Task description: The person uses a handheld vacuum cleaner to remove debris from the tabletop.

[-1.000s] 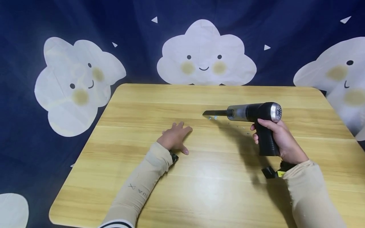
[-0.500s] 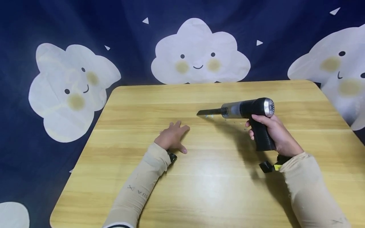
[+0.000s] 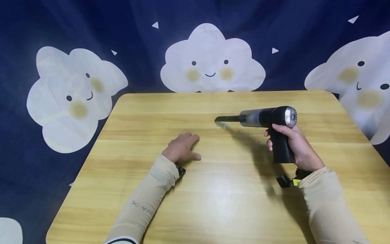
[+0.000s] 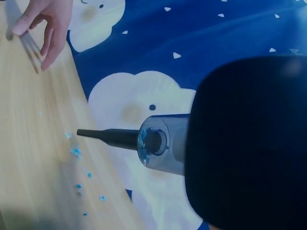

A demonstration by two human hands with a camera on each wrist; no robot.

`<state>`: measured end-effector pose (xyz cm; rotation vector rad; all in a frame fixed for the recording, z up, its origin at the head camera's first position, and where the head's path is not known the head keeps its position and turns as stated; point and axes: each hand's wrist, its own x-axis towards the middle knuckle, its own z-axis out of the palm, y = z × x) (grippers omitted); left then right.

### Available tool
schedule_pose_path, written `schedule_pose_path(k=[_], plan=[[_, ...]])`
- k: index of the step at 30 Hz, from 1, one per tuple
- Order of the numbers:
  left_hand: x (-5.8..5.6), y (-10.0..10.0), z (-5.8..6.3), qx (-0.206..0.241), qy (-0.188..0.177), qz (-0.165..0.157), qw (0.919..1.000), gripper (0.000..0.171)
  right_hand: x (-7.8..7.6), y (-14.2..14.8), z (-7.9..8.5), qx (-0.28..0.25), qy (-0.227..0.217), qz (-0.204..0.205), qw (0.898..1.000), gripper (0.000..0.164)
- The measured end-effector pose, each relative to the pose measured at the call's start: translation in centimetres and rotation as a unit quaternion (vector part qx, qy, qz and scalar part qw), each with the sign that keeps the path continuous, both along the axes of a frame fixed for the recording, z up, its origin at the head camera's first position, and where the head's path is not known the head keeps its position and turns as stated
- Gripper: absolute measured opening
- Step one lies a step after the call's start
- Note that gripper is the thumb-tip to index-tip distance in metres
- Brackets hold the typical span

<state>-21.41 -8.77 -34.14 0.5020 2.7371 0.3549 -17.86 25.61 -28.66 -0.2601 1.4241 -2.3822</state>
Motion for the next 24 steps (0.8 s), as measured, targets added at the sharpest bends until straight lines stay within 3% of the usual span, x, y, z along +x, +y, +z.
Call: schedule_pose_path(k=[5, 10, 13, 16, 19, 22, 24], plan=[[-0.3, 0.8, 0.5, 0.089, 0.026, 0.009, 0.9956, 0.062, 0.5, -0.1, 0.9, 0.025, 0.027, -0.019, 0.999, 0.028], [-0.1, 1.2, 0.5, 0.138, 0.020, 0.018, 0.9901, 0.052, 1.2, -0.4, 1.4, 0.080, 0.030, -0.038, 0.996, 0.030], [-0.1, 1.2, 0.3, 0.176, 0.043, 0.032, 0.9829, 0.036, 1.5, -0.3, 1.7, 0.109, 0.036, -0.049, 0.992, 0.031], [-0.2, 1.3, 0.2, 0.239, 0.074, 0.048, 0.9671, 0.020, 1.6, 0.1, 2.1, 0.118, 0.046, -0.050, 0.991, 0.032], [-0.2, 1.2, 0.2, 0.318, 0.072, 0.054, 0.9438, 0.023, 1.7, 0.4, 2.3, 0.120, 0.052, -0.041, 0.991, 0.033], [-0.2, 0.7, 0.4, 0.395, 0.002, 0.019, 0.9186, 0.035, 1.8, 0.7, 2.4, 0.134, 0.048, -0.031, 0.989, 0.033], [-0.2, 0.1, 0.6, 0.418, -0.069, -0.035, 0.9049, 0.043, 1.8, 0.9, 2.4, 0.150, 0.042, -0.028, 0.987, 0.033]])
